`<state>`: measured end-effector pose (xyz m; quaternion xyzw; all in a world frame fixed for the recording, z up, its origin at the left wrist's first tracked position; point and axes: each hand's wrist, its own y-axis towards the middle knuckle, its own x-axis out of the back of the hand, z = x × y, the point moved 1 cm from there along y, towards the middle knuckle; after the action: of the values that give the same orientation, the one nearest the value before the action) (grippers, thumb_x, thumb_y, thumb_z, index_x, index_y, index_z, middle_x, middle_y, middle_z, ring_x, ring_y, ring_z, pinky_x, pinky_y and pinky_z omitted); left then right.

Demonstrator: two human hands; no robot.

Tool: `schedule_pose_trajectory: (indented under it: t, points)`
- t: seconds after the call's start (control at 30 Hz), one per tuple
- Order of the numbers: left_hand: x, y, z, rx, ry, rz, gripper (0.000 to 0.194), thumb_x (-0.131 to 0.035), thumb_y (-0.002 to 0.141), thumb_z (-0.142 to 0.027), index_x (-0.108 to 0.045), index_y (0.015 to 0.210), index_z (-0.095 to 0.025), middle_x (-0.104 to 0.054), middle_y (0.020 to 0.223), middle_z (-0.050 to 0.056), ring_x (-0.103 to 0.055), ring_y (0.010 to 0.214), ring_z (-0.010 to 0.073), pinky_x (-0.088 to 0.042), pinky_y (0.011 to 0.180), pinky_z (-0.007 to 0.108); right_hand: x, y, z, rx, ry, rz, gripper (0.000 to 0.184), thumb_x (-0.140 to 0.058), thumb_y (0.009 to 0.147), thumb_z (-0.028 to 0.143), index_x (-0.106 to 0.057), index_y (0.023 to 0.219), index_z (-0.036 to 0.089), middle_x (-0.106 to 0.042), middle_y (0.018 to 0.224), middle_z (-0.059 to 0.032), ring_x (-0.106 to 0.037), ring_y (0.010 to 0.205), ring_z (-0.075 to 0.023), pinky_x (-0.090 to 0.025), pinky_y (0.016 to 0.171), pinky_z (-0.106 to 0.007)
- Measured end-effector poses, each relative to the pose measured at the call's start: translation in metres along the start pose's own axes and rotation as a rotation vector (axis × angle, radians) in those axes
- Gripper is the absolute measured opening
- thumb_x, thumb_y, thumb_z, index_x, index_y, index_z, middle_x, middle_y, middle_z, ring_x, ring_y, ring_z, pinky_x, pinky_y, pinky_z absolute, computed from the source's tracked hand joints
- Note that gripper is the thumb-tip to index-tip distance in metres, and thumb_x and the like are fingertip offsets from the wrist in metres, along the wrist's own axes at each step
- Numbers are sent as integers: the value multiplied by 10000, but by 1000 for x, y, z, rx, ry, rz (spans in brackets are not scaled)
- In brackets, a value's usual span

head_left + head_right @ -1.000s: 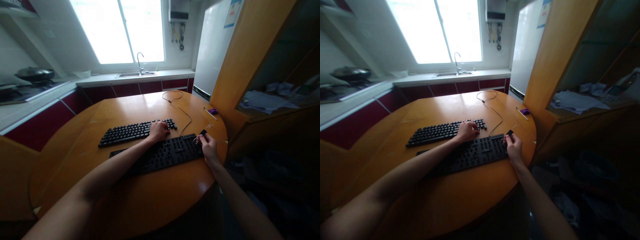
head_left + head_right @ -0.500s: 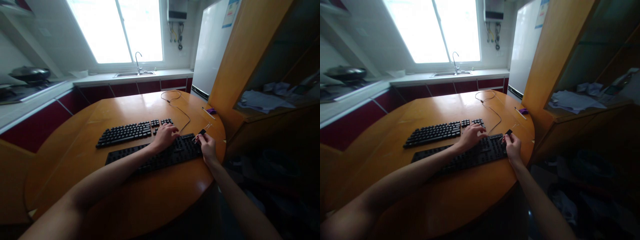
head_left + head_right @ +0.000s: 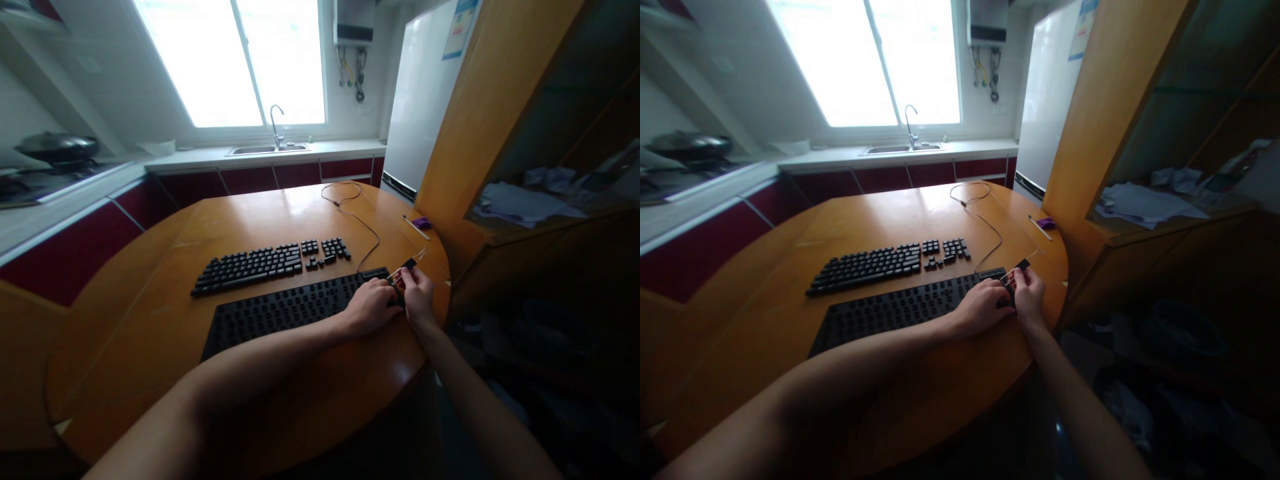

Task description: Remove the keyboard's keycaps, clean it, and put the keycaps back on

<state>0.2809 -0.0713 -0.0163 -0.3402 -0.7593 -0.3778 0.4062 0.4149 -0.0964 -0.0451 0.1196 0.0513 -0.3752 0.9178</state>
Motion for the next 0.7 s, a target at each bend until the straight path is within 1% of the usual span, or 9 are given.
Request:
schedule_pose_trajectory:
  t: [0.13, 0.3, 0.43, 0.57, 0.63, 0.7]
  points:
    - [-5, -2, 3, 16, -65, -42, 143, -742, 851, -312, -714, 855, -172, -680, 925, 73, -622, 944, 224, -511, 864, 314, 0, 0, -3, -7, -9, 22, 348, -691, 772, 520, -621, 715, 184, -617, 629, -4, -550, 565, -159, -427, 557, -282]
    - [-6, -2, 3, 23, -113, -39, 150, -744, 852, -312, -724, 828, -166, -683, 882, 66, -630, 889, 208, -511, 825, 295, 1, 1, -9, -3, -3, 21, 320, -690, 786, 485, -641, 739, 172, -616, 647, -4, -544, 576, -152, -420, 566, -276]
    - [-7, -2, 3, 30, -119, -54, 151, -749, 850, -306, -715, 826, -161, -680, 883, 65, -627, 878, 204, -512, 819, 292, 1, 0, -6, -3, -5, 20, 335, -691, 782, 497, -640, 724, 171, -614, 646, -6, -540, 574, -150, -425, 563, -276]
    - [-7, -2, 3, 2, -99, -62, 207, -755, 849, -346, -697, 852, -147, -670, 919, 84, -620, 904, 217, -516, 822, 304, 0, -2, 0, -14, -3, 19, 343, -706, 764, 504, -635, 705, 174, -608, 623, -4, -538, 564, -151, -429, 552, -277]
    - [-6, -1, 2, -22, -83, -47, 248, -774, 831, -374, -693, 847, -141, -668, 923, 91, -619, 902, 222, -519, 815, 309, 0, -2, 2, -17, -7, 23, 342, -710, 762, 500, -631, 696, 174, -604, 613, -4, -536, 560, -151, -428, 549, -276]
    - [-6, 1, 2, -51, -78, -20, 239, -786, 822, -362, -698, 829, -140, -669, 906, 88, -620, 891, 220, -521, 809, 306, 0, -1, 1, -18, -7, 20, 346, -712, 760, 502, -628, 692, 173, -601, 609, -3, -533, 556, -149, -422, 544, -275]
